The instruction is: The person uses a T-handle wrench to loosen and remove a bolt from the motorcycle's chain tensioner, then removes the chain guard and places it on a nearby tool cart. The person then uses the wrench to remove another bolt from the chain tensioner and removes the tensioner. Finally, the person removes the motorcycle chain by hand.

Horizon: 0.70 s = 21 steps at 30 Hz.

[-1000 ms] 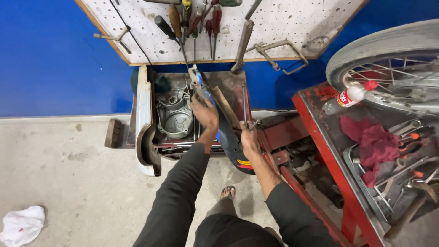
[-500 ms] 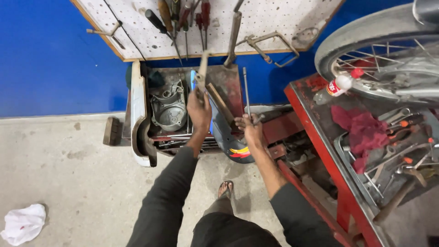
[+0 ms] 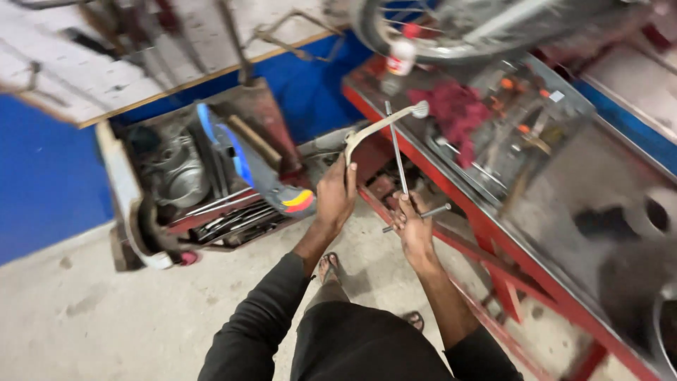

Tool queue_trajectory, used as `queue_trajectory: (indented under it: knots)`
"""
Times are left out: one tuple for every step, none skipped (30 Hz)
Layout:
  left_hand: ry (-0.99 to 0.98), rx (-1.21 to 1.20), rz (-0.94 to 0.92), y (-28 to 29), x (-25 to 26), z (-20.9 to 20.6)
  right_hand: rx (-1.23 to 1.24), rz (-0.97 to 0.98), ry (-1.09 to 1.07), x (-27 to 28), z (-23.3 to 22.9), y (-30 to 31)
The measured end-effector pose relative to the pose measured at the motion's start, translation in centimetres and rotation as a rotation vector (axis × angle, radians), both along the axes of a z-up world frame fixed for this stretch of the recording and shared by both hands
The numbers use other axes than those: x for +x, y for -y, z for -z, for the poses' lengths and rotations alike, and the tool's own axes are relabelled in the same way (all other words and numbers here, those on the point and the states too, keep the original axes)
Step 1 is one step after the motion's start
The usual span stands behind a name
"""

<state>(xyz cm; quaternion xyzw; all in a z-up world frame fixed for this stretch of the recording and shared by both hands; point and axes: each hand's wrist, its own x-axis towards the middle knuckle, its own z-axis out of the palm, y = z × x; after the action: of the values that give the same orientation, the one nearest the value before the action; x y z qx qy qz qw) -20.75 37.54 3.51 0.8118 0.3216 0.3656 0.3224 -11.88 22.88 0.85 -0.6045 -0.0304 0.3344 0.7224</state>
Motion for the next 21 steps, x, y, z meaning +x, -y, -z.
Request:
queue_trajectory:
  knots:
    - [0.000,0.000,0.036,2.1,1.3,-0.8,0.000,0.036,0.000,0.4,-0.3,2.5]
    - [0.014,-0.012,0.087,4.5,2.5,-1.6,-0.030,0.065,0.015,0.7,-0.7,5.4]
    - [0.028,-0.024,0.137,6.9,3.6,-2.3,-0.062,0.093,0.029,0.9,-1.0,8.2]
    - [0.030,-0.028,0.177,9.1,5.1,-2.4,-0.065,0.133,0.030,1.3,-1.4,10.7]
    - [0.048,-0.027,0.236,11.4,6.5,-2.6,-0.096,0.165,0.068,1.7,-1.8,13.3]
    - [0.067,-0.030,0.300,14.0,7.9,-2.6,-0.132,0.202,0.104,1.9,-2.2,16.2]
    - [0.068,-0.039,0.346,16.4,9.1,-3.1,-0.142,0.247,0.102,2.0,-2.5,18.9]
    - [0.031,-0.046,0.408,18.8,10.4,-3.6,-0.128,0.279,0.152,2.1,-2.8,21.5]
    - [-0.007,-0.052,0.470,21.1,11.6,-4.1,-0.117,0.311,0.202,2.2,-3.1,24.0]
    - [-0.006,-0.057,0.512,23.2,12.7,-5.0,-0.127,0.352,0.201,2.2,-3.2,26.4]
    - [-0.065,-0.014,0.558,25.2,13.7,-6.0,-0.128,0.380,0.206,2.1,-3.4,28.7]
    - [-0.123,0.035,0.596,27.1,14.7,-7.0,-0.125,0.399,0.211,2.2,-3.6,30.7]
    - [-0.122,0.036,0.628,28.8,16.6,-6.3,-0.129,0.431,0.210,2.4,-3.7,32.6]
    - [-0.117,0.065,0.670,30.5,18.4,-5.6,-0.124,0.453,0.242,2.5,-3.7,34.2]
    - [-0.112,0.094,0.712,32.2,20.2,-4.8,-0.119,0.475,0.274,2.6,-3.8,35.8]
    - [-0.108,0.095,0.731,33.8,21.7,-4.5,-0.121,0.495,0.276,2.7,-3.9,37.2]
    - [-0.119,0.136,0.739,35.5,23.3,-4.2,-0.104,0.529,0.271,2.9,-4.1,38.5]
    - [-0.131,0.179,0.745,36.8,24.9,-3.9,-0.083,0.562,0.265,3.1,-4.3,39.4]
    - [-0.128,0.184,0.762,37.7,25.6,-5.2,-0.082,0.579,0.266,3.3,-5.3,40.2]
    - [-0.110,0.182,0.802,38.8,25.9,-6.2,-0.079,0.588,0.299,3.1,-6.2,41.0]
    - [-0.091,0.180,0.842,39.7,26.2,-7.3,-0.077,0.597,0.332,2.9,-7.2,41.7]
